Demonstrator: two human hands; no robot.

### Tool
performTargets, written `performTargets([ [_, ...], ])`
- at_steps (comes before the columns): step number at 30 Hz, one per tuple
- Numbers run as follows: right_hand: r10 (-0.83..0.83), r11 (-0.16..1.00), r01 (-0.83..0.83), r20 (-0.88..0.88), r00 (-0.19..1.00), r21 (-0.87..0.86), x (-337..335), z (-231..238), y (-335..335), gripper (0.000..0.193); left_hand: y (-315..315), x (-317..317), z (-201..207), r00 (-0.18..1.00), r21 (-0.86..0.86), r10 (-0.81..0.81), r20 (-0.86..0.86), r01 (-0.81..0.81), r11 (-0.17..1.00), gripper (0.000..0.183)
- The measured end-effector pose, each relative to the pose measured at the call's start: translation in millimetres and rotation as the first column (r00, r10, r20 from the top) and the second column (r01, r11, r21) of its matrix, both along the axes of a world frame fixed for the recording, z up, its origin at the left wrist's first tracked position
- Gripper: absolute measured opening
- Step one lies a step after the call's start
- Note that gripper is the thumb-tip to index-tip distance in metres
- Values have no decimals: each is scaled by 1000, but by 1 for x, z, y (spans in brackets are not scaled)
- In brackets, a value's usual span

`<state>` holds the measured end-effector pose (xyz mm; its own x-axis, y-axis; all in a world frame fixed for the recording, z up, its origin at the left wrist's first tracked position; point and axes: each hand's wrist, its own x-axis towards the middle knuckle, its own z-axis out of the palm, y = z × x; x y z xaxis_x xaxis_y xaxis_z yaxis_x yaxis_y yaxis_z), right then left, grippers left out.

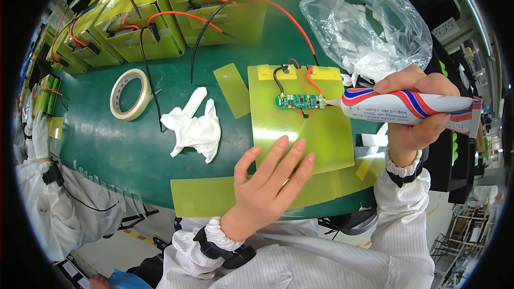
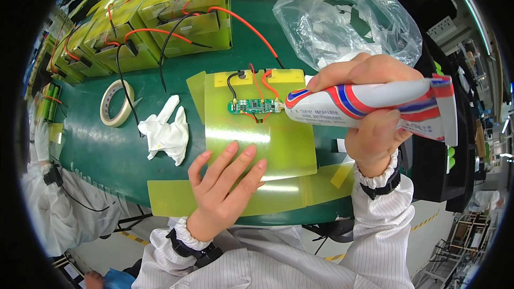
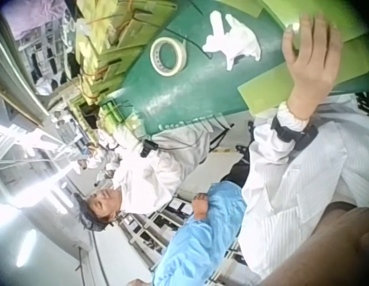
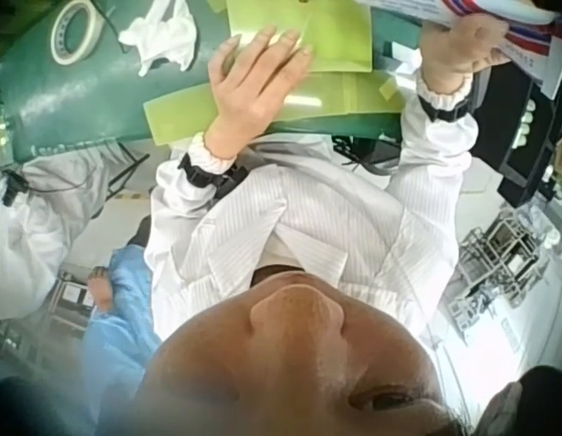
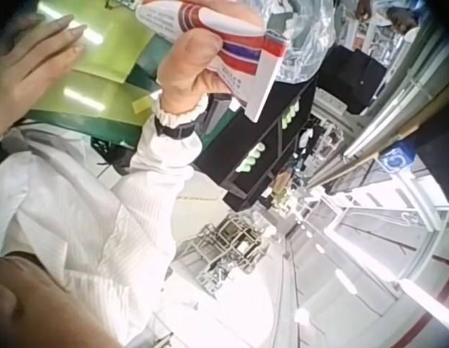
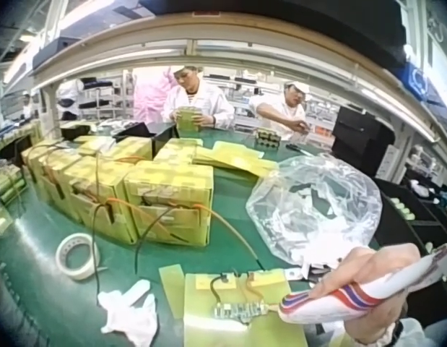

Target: The person assembles lithium-ion battery packs by placing them into green plastic casings, then applying adhesive from a tube, and attaching circuit boards to the packs by hand.

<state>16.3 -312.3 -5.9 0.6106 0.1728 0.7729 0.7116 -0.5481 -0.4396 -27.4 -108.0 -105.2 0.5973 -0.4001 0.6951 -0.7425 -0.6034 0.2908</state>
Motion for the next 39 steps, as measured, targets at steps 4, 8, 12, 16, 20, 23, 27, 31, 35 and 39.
performTargets([
  [4, -9, 999, 9, -22, 1000, 41, -1, -4, -1, 43, 0, 0, 1, 1000, 1, -3, -5, 3, 1000, 21],
  [8, -23, 998, 26, -48, 999, 51, 0, -2, 3, 43, 0, 0, 0, 1000, 3, 0, -4, 0, 1000, 21],
  [12, -27, 1000, 27, -54, 998, -14, 0, 1, 7, 42, 0, 0, 0, 1000, 7, 4, -4, -4, 1000, 20],
  [16, -9, 1000, 10, -68, 998, 22, 1, 0, 7, 43, 1, -1, 0, 1000, 15, -3, -8, 3, 1000, 21],
  [20, 19, 1000, -17, -99, 995, 24, 2, 5, 5, 43, 2, 0, 1, 1000, 17, -8, -2, 8, 1000, 21],
  [23, 58, 988, -32, -172, 983, 152, -1, 6, 4, 51, 3, -1, 2, 1000, 20, -12, -7, 12, 1000, 21],
  [27, -40, 965, 73, -133, 990, 250, 0, 2, 9, 54, 3, -1, 1, 1000, 15, -12, -3, 12, 1000, 20],
  [31, -4, 1000, 4, -104, 995, 2, 4, 5, 8, 44, 3, -1, 1, 1000, 15, -17, -7, 17, 1000, 21],
  [35, -23, 999, 19, -118, 993, -27, 2, 8, 7, 45, 3, 0, 1, 1000, 19, -16, -6, 16, 1000, 21],
  [39, -17, 1000, 19, -99, 995, 17, 3, 5, 9, 46, 3, 0, 1, 1000, 19, -14, -1, 14, 1000, 21],
])
